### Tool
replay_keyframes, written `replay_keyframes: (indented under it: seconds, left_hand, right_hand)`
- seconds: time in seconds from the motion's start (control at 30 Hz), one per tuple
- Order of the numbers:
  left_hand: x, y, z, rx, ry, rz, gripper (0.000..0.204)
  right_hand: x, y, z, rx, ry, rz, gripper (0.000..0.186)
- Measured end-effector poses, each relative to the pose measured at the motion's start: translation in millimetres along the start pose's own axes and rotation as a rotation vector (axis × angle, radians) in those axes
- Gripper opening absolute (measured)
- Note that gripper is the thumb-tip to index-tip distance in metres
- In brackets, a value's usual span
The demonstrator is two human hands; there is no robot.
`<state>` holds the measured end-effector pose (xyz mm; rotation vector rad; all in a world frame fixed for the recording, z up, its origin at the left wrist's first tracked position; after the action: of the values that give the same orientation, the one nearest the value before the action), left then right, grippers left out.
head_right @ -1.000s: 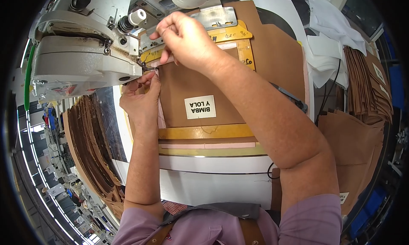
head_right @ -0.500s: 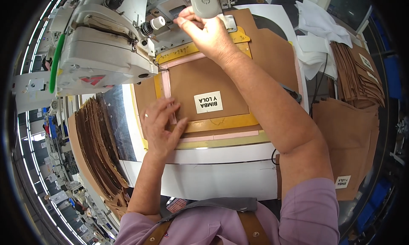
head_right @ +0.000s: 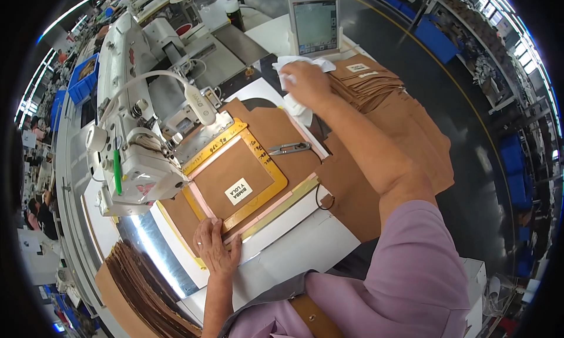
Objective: Positioning leather labels on larger leather or fabric pieces and using an automated industrial sewing machine to stitch them.
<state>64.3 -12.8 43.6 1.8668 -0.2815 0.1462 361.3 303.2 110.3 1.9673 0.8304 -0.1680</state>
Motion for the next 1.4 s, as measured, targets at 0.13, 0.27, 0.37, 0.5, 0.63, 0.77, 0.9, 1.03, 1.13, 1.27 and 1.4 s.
replay_keyframes:
  seconds: [0.13,0.27,0.37,0.5,0.63,0.77,0.9,1.03,1.13,1.27,1.4]
  left_hand:
    - [-0.6,1.4,-0.4,0.003,0.013,0.02,0.055]
    - [-2.4,-1.2,3.0,0.011,0.029,-0.026,0.055]
    - [-2.6,-2.4,5.2,-0.019,0.038,-0.023,0.054]
    - [-9.5,-6.7,13.6,-0.001,0.077,-0.042,0.058]
    - [-18.9,-4.1,18.5,0.058,0.142,-0.118,0.069]
    - [-19.4,-1.6,19.3,0.112,0.124,-0.152,0.076]
    - [-22.2,-7.0,17.1,0.078,0.182,-0.163,0.078]
    - [-24.1,-3.8,19.0,0.088,0.204,-0.188,0.079]
    - [-23.9,-1.5,20.4,0.105,0.192,-0.205,0.08]
    - [-19.2,-2.1,15.9,0.079,0.191,-0.232,0.076]
    - [-20.3,-3.5,18.4,0.073,0.189,-0.225,0.076]
  right_hand:
    - [116.7,67.8,-9.2,0.262,-0.158,0.255,0.039]
    - [151.5,59.1,-25.5,0.167,-0.294,0.248,0.068]
    - [167.8,40.3,-35.5,0.103,-0.419,0.197,0.078]
    - [194.7,22.0,-21.8,0.012,-0.596,0.069,0.082]
    - [188.1,14.6,-15.3,-0.078,-0.531,0.04,0.083]
    - [187.2,6.2,-13.4,-0.136,-0.54,0.114,0.083]
    - [197.2,3.1,-17.7,-0.143,-0.538,0.112,0.084]
    - [191.4,1.8,-16.9,-0.186,-0.528,0.128,0.084]
    - [184.6,-4.0,-18.1,-0.241,-0.532,0.172,0.084]
    - [187.0,-9.4,-14.6,-0.281,-0.562,0.258,0.083]
    - [186.6,0.3,-12.0,-0.221,-0.556,0.265,0.083]
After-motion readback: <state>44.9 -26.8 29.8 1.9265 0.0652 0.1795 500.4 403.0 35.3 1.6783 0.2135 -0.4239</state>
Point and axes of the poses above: each hand's wrist, its own z-axis away from the middle knuckle, its own y-axis out of the back of the hand, x = y × z, the point moved 10 cm from there along -z, towards the middle knuckle, and after that the axes turned 2 degrees about -z, right-handed, at the moved point
